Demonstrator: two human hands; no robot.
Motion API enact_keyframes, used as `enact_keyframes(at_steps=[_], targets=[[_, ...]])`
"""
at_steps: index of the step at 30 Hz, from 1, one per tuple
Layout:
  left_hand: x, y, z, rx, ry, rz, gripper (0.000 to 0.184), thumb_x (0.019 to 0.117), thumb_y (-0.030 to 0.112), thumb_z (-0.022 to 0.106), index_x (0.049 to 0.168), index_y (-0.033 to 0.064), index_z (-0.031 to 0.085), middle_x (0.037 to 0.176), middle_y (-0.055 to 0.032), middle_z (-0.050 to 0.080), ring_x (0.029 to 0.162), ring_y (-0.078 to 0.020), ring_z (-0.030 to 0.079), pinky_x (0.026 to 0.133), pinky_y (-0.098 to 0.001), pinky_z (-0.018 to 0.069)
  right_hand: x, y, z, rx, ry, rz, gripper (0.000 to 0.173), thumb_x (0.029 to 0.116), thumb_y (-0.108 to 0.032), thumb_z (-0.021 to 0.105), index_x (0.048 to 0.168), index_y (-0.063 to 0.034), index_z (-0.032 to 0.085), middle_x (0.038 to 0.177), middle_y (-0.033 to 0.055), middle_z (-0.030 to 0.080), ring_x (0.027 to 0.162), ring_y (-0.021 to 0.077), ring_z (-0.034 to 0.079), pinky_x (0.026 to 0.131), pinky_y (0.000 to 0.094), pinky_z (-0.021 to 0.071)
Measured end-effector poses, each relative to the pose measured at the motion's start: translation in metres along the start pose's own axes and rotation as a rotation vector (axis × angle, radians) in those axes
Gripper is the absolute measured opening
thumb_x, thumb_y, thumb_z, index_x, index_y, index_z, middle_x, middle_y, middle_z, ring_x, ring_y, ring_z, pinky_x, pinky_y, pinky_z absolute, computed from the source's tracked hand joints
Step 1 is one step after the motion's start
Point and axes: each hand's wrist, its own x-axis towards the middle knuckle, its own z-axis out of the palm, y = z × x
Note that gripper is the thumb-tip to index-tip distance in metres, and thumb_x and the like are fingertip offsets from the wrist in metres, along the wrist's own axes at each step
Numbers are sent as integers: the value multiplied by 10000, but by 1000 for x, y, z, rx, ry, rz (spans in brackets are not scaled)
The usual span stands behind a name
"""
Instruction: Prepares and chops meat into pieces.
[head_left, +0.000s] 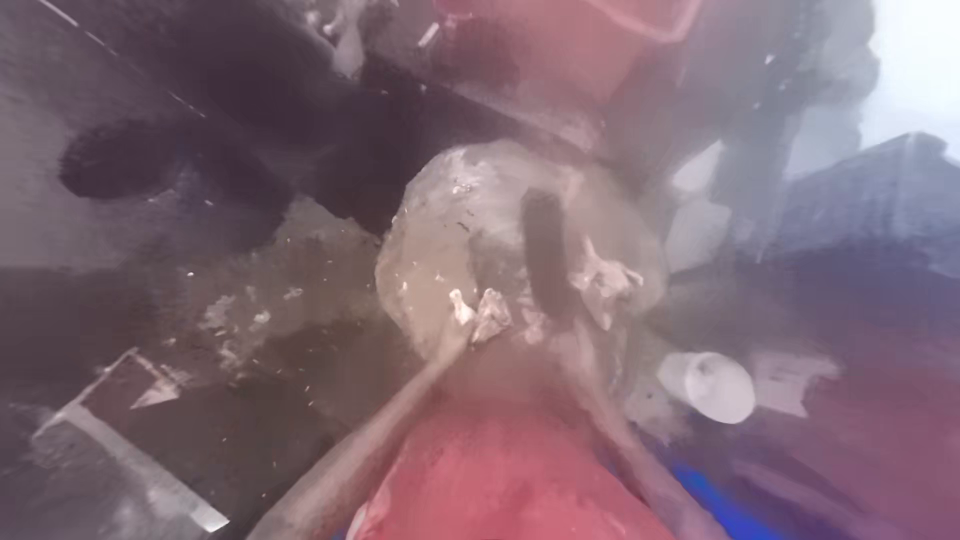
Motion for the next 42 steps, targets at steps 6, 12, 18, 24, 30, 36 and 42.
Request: enact_keyframes(at_steps=[6,12,18,24,30,36,42], targets=[[-11,-8,4,-35,-19,3,608,1062,304,558,1545,40,300,1104,-177,660,786,-209,705,693,-384,624,-10,-39,31,18,98,-177,452,1057,-311,512,1222,93,627,957,91,702,863,36,659,830,232,565],[-10,-18,-2,-72,41,41,558,1035,308,610,1438,-8,389,917,-121,661,663,-168,676,621,-343,609,5,41,71,-483,-411,236,565,1091,-434,387,1520,-69,435,1243,171,676,1106,275,685,985,493,546],[-27,-28,-46,-28,156,-19,504,1060,279,564,1425,-27,400,965,-145,656,687,-174,677,653,-354,606,-32,33,53,-370,-212,196,483,1081,-300,445,1428,34,487,1096,199,693,949,264,701,891,453,577],[-27,-39,-58,-58,66,11,485,1059,306,560,1411,1,425,952,-128,667,702,-177,690,661,-355,615,-20,33,34,-432,-349,276,511,1099,-384,404,1452,-25,492,1157,185,683,1015,273,688,934,473,555],[-41,-47,-36,17,13,40,522,1041,324,581,1413,-14,441,1025,-144,672,760,-182,697,708,-377,620,-5,2,98,-279,-333,91,490,1064,-261,463,1402,90,520,1223,240,672,1110,269,675,1016,425,530],[-53,-53,-42,-4,97,-56,501,1053,296,569,1407,-28,423,1006,-148,663,741,-185,696,687,-372,618,-8,22,100,-267,-432,245,496,1096,-319,411,1442,25,503,1227,206,674,1103,257,677,1005,435,533],[-50,-49,-71,-93,210,-38,495,1053,277,571,1423,-14,418,1026,-142,667,730,-171,696,666,-348,618,-20,52,48,-515,-355,271,532,1091,-425,413,1455,-46,492,1139,190,697,1015,298,703,929,509,561]])
